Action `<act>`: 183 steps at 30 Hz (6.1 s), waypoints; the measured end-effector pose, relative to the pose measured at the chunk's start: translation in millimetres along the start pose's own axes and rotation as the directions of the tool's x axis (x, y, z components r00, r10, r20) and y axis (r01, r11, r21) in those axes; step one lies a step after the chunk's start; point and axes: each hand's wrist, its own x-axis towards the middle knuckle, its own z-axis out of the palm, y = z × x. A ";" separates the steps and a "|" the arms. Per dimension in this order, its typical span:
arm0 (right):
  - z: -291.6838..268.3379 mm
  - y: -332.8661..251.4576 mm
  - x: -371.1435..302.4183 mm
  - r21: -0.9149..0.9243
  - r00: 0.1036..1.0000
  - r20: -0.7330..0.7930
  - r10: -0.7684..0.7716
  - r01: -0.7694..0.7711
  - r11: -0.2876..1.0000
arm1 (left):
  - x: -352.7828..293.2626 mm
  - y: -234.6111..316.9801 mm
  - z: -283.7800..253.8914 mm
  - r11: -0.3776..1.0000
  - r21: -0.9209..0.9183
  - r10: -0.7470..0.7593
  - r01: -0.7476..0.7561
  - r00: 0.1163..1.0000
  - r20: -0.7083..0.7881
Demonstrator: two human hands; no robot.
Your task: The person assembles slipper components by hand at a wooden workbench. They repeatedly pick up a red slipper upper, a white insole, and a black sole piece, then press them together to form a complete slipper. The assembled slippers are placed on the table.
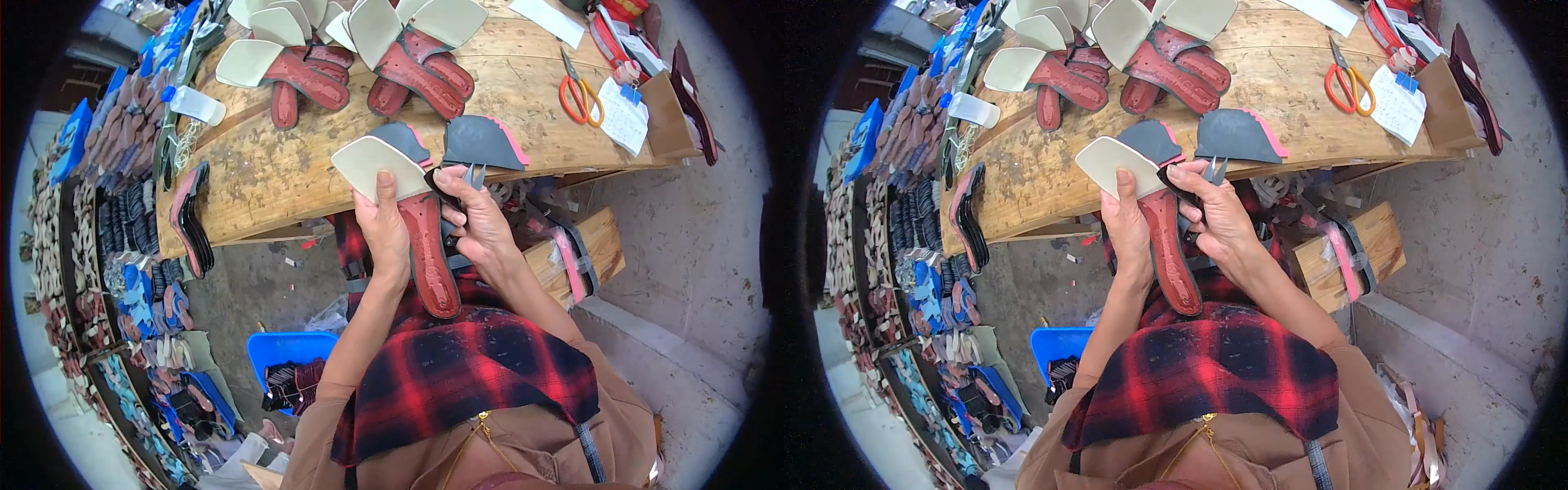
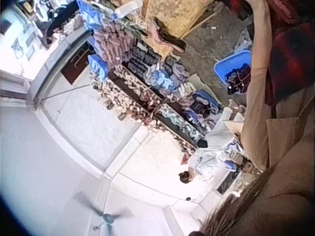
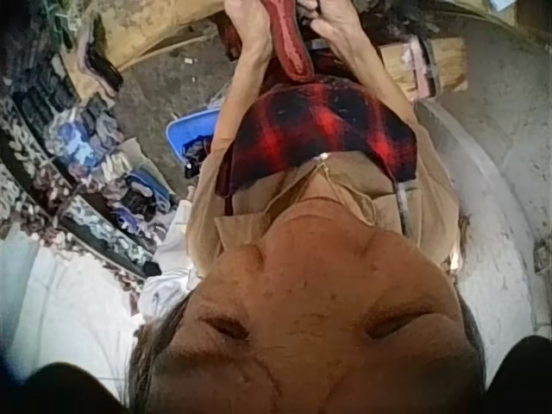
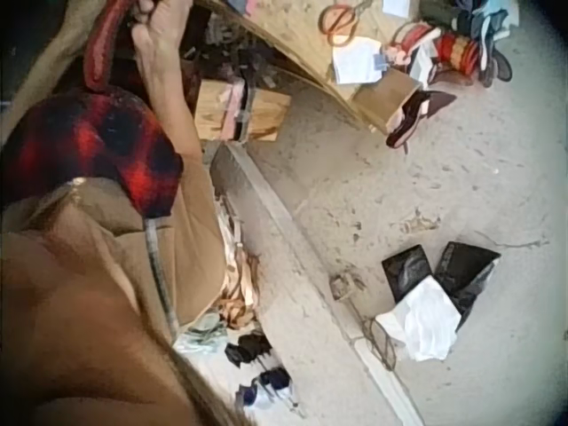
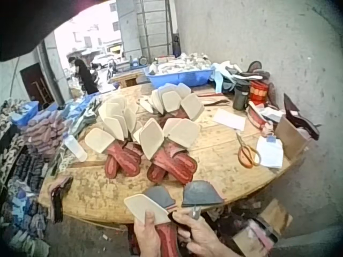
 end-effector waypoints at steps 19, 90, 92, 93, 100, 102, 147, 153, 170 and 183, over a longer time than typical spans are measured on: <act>-36.8 -72.7 7.1 -0.738 0.743 0.244 -0.623 0.559 0.378 | 32.5 72.5 12.4 0.531 0.601 0.200 -0.597 0.778 0.596; -38.4 4.8 -21.5 0.065 0.978 0.002 -0.211 0.210 0.975 | -36.2 35.3 -46.7 0.728 0.632 -0.345 -0.266 0.654 0.673; -41.7 -4.2 -12.2 0.124 0.976 0.123 -0.180 0.165 0.979 | -22.5 49.8 -47.7 0.778 0.619 -0.582 0.111 0.498 0.643; -36.1 -2.3 -10.4 0.106 0.972 0.156 -0.175 0.160 0.982 | -14.3 40.8 -55.9 0.842 0.521 -0.507 0.140 0.537 0.674; -32.5 -4.3 -11.6 0.163 0.958 0.236 -0.166 0.129 0.978 | -17.6 35.0 -70.0 0.711 0.651 -0.450 -0.267 0.538 0.713; -32.4 -0.5 -16.6 0.189 0.970 0.208 -0.122 0.083 0.978 | -27.9 40.7 -83.2 0.673 0.700 -0.491 -0.237 0.564 0.663; 47.0 -28.0 23.4 -0.554 0.448 0.469 -0.761 0.820 0.142 | 34.7 73.4 24.1 0.773 0.485 0.247 -0.409 0.898 0.364; 54.9 -38.2 -1.5 -0.554 0.757 0.339 -0.559 0.641 0.532 | 42.5 77.7 21.0 0.961 -0.095 -0.219 0.259 0.926 0.306; 1.2 15.9 -27.6 -0.503 0.737 0.627 -0.253 0.631 0.591 | 49.3 -1.3 -10.2 0.532 -0.616 -0.581 0.581 0.780 0.233; 18.4 40.0 -38.7 -0.135 0.870 0.464 0.170 -0.120 0.984 | -54.4 90.1 -89.7 0.766 0.581 -0.016 -0.275 0.895 0.445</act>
